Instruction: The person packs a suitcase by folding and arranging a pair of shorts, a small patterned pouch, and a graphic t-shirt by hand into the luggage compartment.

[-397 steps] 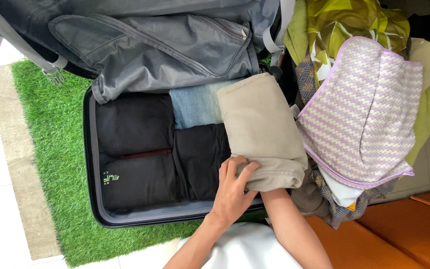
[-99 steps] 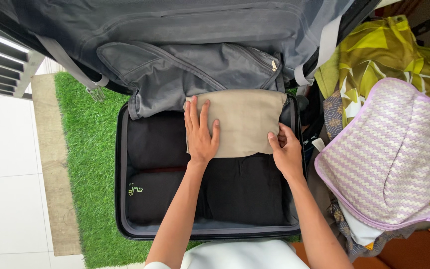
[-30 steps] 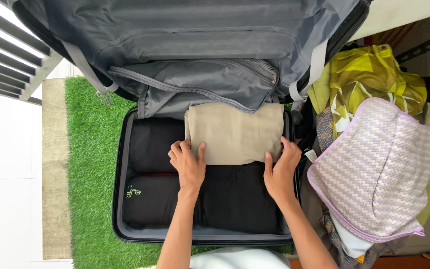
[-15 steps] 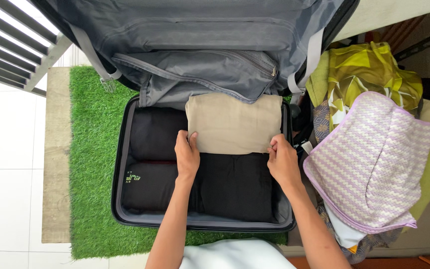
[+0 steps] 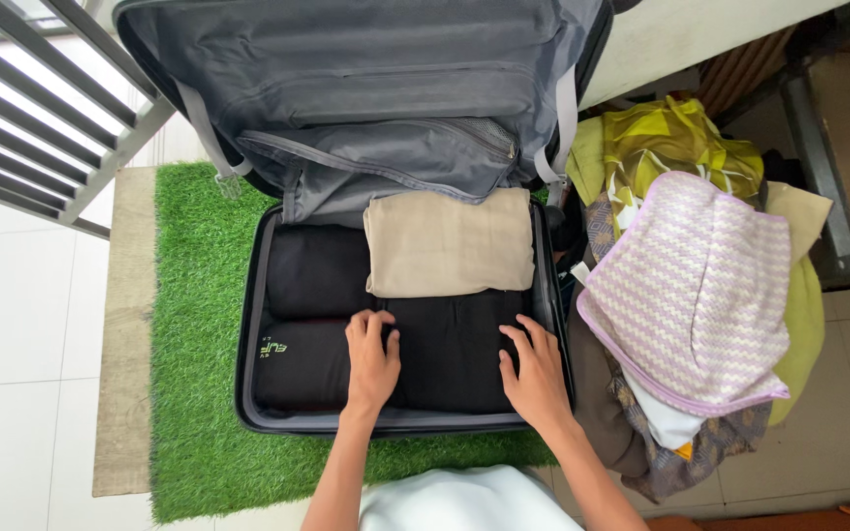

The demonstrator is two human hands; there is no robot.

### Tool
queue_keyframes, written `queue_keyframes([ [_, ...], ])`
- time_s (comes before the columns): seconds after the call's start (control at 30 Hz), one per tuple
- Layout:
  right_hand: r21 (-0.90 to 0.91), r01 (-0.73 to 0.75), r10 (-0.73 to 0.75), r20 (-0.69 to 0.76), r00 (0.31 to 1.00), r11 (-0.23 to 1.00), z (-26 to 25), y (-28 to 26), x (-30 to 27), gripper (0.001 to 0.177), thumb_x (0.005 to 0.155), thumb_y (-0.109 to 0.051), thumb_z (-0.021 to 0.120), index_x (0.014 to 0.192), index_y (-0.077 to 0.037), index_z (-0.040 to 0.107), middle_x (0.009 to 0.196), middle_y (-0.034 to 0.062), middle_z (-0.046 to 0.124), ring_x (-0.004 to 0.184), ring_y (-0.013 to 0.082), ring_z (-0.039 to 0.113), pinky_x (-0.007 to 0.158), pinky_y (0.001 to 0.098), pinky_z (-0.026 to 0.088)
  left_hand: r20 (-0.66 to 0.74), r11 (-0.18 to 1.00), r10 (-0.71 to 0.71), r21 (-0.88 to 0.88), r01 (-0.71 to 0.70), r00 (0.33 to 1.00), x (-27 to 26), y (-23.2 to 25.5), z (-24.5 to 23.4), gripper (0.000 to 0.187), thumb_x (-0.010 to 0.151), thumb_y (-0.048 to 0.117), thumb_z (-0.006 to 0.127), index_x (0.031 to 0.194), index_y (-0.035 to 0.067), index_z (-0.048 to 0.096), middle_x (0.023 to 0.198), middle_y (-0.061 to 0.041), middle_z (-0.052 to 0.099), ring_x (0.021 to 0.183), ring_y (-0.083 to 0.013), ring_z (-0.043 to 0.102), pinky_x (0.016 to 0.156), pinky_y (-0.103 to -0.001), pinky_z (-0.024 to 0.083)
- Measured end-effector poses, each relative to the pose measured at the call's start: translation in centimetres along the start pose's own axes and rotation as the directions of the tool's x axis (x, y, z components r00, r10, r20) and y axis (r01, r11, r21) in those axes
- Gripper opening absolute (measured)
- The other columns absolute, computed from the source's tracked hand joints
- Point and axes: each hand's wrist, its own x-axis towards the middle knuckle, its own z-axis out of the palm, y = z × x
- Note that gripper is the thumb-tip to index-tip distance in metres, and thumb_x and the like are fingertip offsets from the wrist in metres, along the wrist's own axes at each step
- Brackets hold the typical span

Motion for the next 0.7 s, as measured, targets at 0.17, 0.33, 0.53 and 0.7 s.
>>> queue_keyframes([
  [0.17,-0.031,-0.034,0.037,0.08,0.996,0.999,-0.2,-1.2,-3.9,0.037,0.09,-0.015,0.067,0.127,-0.01,0.062,0.147,0.013,0.047,0.131,0.0331,0.047,0.105,0.049,0.04,0.21,0.989,-0.054,-0.121,0.08,0.976,-5.8,2.8,-4.5,0.012,0.093,0.005,0.064,0.106,0.005,0.063,0.109,-0.01,0.061,0.107,-0.0306,0.057,0.095,-0.043,0.046],
  [0.33,-0.079,0.011,-0.008,0.039,0.999,0.997,0.2,-2.4,-6.8,0.033,0.092,-0.022,0.065,0.124,-0.013,0.064,0.147,0.0117,0.048,0.134,0.0311,0.045,0.111,0.0503,0.031,0.22,0.99,0.118,0.044,-0.131,0.968,-10.3,3.6,-6.3,0.011,0.097,0.016,0.062,0.105,0.008,0.065,0.106,-0.007,0.061,0.109,-0.0279,0.057,0.1,-0.044,0.039],
  [0.53,-0.12,0.101,-0.106,-0.032,0.994,0.988,1.4,-2.7,-11.3,0.032,0.099,-0.026,0.057,0.127,-0.012,0.063,0.154,0.0123,0.044,0.147,0.0364,0.031,0.118,0.0522,0.021,0.163,0.975,0.193,0.081,-0.208,0.967,-12.5,2.8,-5.7,0.018,0.102,0.021,0.055,0.11,0.009,0.065,0.108,-0.007,0.061,0.107,-0.0247,0.056,0.099,-0.042,0.034],
  [0.7,-0.082,0.131,-0.138,-0.08,0.987,0.988,1.6,-2.2,-14.4,0.046,0.101,-0.027,0.054,0.143,-0.01,0.053,0.16,0.014,0.037,0.153,0.036,0.024,0.122,0.0534,0.017,0.133,0.963,0.198,0.159,-0.218,0.971,-12.7,2.3,-4.8,0.015,0.099,0.02,0.058,0.107,0.011,0.065,0.106,-0.003,0.063,0.105,-0.0223,0.056,0.098,-0.041,0.034],
])
